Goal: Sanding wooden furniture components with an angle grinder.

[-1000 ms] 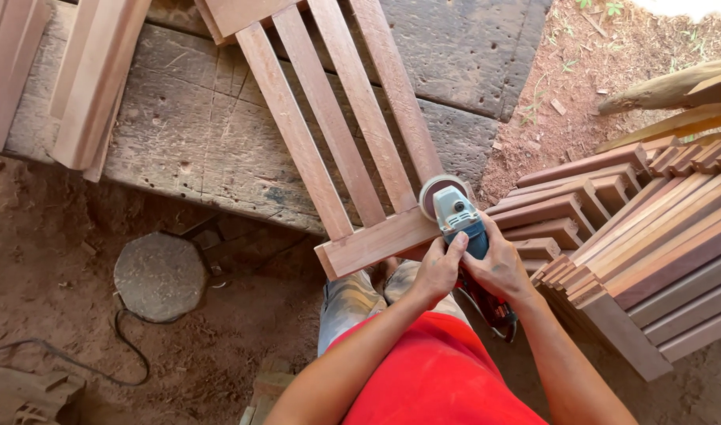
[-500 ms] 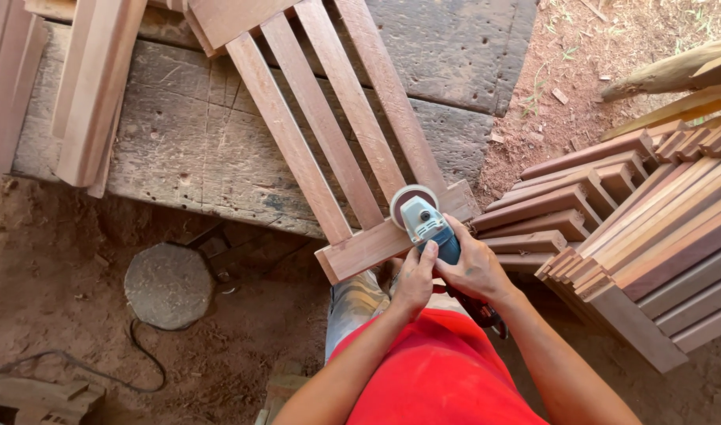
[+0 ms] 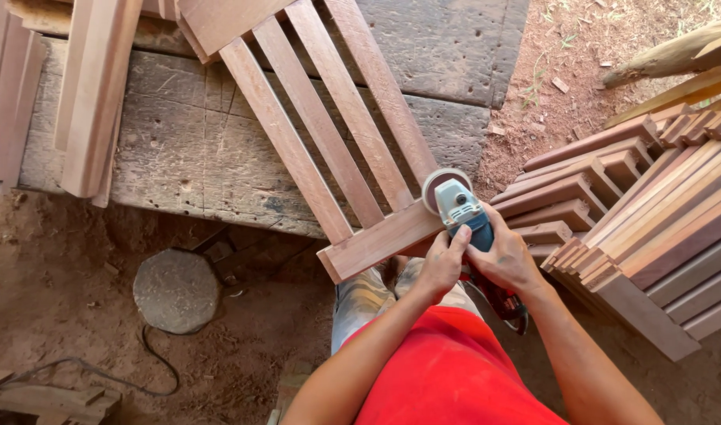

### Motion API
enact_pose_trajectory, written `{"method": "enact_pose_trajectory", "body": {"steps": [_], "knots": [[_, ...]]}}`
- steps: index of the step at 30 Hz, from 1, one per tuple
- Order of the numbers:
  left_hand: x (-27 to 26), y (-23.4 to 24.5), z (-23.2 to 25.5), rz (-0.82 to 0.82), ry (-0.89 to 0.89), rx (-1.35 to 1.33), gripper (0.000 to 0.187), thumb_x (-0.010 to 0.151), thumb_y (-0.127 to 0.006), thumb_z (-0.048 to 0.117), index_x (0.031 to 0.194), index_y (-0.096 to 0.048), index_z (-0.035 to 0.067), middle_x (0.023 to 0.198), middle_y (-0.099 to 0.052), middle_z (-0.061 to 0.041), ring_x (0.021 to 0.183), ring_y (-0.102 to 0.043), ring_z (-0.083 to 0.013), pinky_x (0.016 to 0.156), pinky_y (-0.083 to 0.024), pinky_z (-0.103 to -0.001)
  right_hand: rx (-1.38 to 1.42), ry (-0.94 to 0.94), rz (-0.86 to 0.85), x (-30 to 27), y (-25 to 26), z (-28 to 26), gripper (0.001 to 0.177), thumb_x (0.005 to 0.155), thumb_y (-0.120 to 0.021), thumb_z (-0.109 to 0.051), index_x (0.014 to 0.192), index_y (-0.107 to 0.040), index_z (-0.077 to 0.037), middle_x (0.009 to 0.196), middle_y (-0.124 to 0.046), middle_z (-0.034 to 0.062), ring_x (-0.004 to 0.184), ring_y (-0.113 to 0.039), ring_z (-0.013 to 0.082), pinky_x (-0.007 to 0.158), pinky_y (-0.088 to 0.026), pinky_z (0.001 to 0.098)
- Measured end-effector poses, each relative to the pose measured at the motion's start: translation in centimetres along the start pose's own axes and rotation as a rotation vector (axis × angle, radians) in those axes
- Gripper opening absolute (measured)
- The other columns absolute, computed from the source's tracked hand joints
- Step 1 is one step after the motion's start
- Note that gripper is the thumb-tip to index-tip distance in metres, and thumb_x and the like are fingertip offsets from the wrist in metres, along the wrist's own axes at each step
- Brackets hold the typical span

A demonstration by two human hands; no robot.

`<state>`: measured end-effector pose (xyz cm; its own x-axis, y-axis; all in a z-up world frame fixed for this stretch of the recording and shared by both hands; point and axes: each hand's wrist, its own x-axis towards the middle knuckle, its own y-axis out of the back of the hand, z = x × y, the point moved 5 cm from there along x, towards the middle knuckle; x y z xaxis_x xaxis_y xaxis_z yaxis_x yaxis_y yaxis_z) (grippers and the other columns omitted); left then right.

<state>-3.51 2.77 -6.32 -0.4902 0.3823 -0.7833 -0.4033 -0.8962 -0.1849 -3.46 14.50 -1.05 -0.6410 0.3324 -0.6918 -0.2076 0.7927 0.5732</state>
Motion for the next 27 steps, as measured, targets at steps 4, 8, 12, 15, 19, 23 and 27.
{"method": "enact_pose_trajectory", "body": {"steps": [4,8,12,15,19,23,27], "knots": [[-0.3,0.0,-0.6,0.01,-0.015,-0.057,0.059,0.1,-0.056,0.061,0.117,-0.064,0.005,0.106,-0.07,-0.023,0.109,-0.067,-0.0317,0.096,-0.051,-0.047,0.019,0.003,-0.003,0.1,-0.3,0.1,0.08,0.077,-0.074,-0.037,0.152,-0.046,-0.034,0.105,-0.072,0.0316,0.106,-0.069,0.0445,0.089,-0.055,0.0561],[-1.9,0.9,-0.1,0.023,-0.007,-0.039,0.06,0.101,-0.054,0.061,0.116,-0.063,0.004,0.106,-0.069,-0.025,0.11,-0.067,-0.0351,0.096,-0.051,-0.047,0.027,0.012,-0.022,-0.1,-1.5,0.4,0.083,0.075,-0.076,-0.035,0.153,-0.046,-0.032,0.105,-0.072,0.032,0.105,-0.07,0.0453,0.089,-0.056,0.0561],[-4.3,1.9,1.5,0.07,0.019,-0.089,0.058,0.102,-0.054,0.057,0.117,-0.063,0.002,0.106,-0.069,-0.023,0.108,-0.066,-0.0292,0.097,-0.052,-0.046,-0.019,0.019,-0.067,-0.6,-2.1,-0.2,0.085,0.073,-0.077,-0.039,0.153,-0.045,-0.035,0.107,-0.072,0.03,0.106,-0.069,0.0434,0.091,-0.055,0.0554],[-3.6,2.7,-1.3,0.081,0.015,-0.174,0.055,0.103,-0.055,0.055,0.118,-0.061,0.002,0.105,-0.069,-0.022,0.102,-0.068,-0.0276,0.084,-0.058,-0.043,-0.052,0.038,-0.108,-0.8,-2.6,-1.4,0.086,0.073,-0.076,-0.04,0.153,-0.044,-0.034,0.109,-0.072,0.0299,0.108,-0.069,0.0442,0.093,-0.054,0.0563],[-2.3,3.8,-4.6,0.073,0.02,-0.308,0.052,0.105,-0.053,0.052,0.124,-0.055,0.004,0.104,-0.069,-0.019,0.093,-0.072,-0.0274,0.067,-0.066,-0.042,-0.058,0.061,-0.145,-0.6,-3.7,-1.6,0.088,0.073,-0.076,-0.044,0.153,-0.043,-0.035,0.111,-0.072,0.0273,0.109,-0.069,0.0437,0.095,-0.054,0.0561],[-2.2,3.3,-3.7,0.055,0.023,-0.32,0.051,0.106,-0.052,0.052,0.125,-0.054,0.004,0.102,-0.069,-0.014,0.09,-0.072,-0.0214,0.064,-0.066,-0.038,-0.066,0.049,-0.148,-0.4,-3.4,-1.4,0.088,0.072,-0.076,-0.047,0.153,-0.042,-0.037,0.114,-0.072,0.0243,0.11,-0.069,0.0418,0.095,-0.054,0.0557],[-1.0,2.1,-4.7,0.031,0.025,-0.281,0.056,0.104,-0.057,0.055,0.121,-0.055,0.001,0.101,-0.069,-0.022,0.092,-0.072,-0.0278,0.065,-0.066,-0.043,-0.039,0.009,-0.129,-0.9,-2.3,-0.6,0.086,0.074,-0.075,-0.04,0.154,-0.042,-0.035,0.112,-0.071,0.0287,0.11,-0.068,0.044,0.094,-0.054,0.0555]]}}
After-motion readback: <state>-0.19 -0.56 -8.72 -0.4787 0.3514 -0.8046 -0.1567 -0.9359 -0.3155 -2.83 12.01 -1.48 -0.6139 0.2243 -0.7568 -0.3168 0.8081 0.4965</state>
